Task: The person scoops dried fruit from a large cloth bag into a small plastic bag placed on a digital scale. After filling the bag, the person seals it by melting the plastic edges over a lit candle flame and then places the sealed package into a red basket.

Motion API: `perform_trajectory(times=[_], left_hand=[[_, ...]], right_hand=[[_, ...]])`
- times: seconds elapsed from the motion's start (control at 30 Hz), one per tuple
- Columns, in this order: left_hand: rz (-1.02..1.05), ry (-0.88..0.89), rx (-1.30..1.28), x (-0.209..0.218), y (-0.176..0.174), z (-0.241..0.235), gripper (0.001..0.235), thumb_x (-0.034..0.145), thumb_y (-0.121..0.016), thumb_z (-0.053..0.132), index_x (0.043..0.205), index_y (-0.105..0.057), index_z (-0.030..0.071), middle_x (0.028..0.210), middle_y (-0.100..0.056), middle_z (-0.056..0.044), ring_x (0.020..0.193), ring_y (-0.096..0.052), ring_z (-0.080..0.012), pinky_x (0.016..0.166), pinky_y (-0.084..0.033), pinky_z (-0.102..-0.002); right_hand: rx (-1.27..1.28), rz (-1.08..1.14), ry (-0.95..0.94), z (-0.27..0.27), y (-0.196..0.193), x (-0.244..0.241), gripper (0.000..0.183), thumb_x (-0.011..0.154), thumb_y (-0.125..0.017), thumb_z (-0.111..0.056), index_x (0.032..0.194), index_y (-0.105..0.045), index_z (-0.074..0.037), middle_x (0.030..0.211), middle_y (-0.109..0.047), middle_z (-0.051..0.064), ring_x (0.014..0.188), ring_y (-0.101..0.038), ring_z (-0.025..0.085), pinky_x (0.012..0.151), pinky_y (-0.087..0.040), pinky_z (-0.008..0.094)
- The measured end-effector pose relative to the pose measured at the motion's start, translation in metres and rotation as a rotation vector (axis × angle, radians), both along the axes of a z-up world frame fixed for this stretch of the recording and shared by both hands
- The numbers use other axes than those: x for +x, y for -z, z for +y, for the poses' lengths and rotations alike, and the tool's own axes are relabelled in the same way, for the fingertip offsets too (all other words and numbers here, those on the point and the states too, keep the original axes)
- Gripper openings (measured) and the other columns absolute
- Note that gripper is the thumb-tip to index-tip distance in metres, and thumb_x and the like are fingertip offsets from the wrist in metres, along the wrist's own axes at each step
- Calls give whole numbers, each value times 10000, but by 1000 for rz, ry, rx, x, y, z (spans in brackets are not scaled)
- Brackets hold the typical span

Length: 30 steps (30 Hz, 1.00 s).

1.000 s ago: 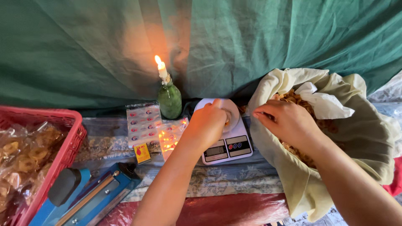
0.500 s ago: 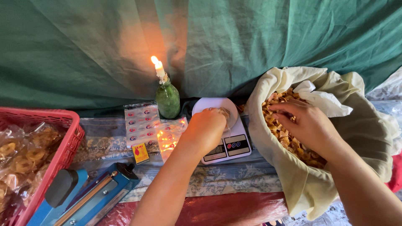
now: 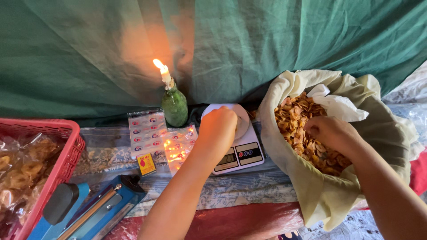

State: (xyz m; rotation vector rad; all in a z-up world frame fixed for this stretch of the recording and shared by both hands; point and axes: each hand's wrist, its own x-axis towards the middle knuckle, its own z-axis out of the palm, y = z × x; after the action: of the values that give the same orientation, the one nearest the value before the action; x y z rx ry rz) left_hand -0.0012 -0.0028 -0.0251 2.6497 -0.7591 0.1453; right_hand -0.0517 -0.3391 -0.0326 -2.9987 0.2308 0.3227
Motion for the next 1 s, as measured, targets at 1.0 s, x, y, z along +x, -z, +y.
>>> perform_trajectory(times=[1.0], left_hand=[[-140,110,-604,9,-11,5,292,805,-552,-79,1039,-724,-39,1024,-708,-226,878,-708,-395,764,-558,-425]], right_hand=[[339,-724,-569,165,-102,-11,241,903,-685,-150,1128,-737,-84,1037,-682,96,838,-683,324,711,-542,421]])
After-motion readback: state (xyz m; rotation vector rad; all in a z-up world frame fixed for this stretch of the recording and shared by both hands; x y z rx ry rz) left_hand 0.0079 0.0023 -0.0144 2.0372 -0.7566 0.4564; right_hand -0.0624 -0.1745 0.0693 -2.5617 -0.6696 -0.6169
